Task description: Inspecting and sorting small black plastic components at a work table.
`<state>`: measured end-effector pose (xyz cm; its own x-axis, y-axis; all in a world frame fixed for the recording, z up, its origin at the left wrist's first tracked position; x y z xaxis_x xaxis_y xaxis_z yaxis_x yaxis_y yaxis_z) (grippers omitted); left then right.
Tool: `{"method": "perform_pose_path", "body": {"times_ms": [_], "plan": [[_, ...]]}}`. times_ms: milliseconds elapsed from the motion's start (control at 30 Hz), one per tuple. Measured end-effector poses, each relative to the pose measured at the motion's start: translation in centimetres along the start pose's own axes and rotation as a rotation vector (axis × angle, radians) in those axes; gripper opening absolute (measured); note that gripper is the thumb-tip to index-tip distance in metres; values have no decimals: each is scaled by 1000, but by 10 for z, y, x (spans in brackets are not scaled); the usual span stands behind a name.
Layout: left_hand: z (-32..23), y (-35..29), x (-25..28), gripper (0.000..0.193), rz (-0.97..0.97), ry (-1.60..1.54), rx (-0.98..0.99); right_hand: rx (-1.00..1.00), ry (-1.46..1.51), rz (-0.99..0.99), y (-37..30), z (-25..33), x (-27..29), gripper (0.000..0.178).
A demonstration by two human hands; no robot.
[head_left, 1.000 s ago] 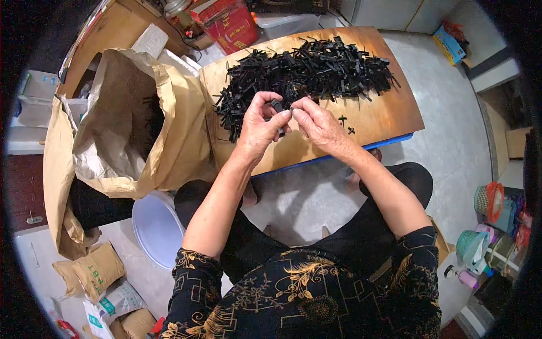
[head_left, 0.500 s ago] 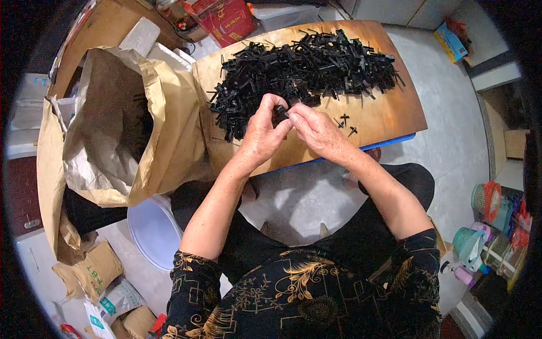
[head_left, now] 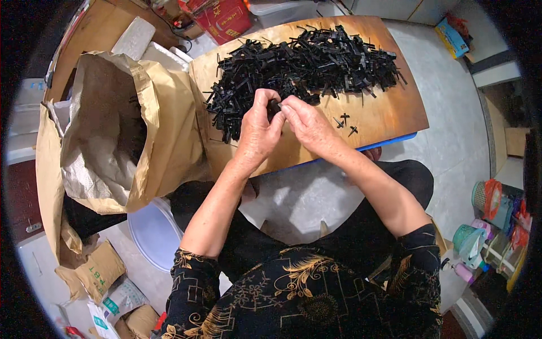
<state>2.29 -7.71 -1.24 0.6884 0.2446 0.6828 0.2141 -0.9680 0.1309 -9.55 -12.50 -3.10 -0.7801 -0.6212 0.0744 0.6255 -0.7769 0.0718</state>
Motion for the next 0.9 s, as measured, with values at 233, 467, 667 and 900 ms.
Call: {"method": "perform_pose_path", "body": {"times_ms": [233,467,667,900], "plan": [[-12,7,22,26,77,-913,241,-204,404,4,-3,9,17,23],[-14,-4,16,40,252,-1113,338,-119,538,52,-13,23,25,15],[-41,-10,6,39,467,-1096,243,-154,615,140,-18,25,40,19],[-53,-18,-1,36,548,-1106,204,-266,634,293,-27,28,45,26]]}}
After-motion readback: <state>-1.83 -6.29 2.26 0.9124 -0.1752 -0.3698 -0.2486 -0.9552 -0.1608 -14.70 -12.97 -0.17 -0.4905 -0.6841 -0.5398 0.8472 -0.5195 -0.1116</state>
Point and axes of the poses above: each hand's wrist, its own y-axis towards the middle knuckle, its own x-axis out of the back of the hand, z = x × y, the point moved 3 cm from there along y, towards the middle knuckle, and after that the axes turned 12 degrees about y, right-handed, at the moved point
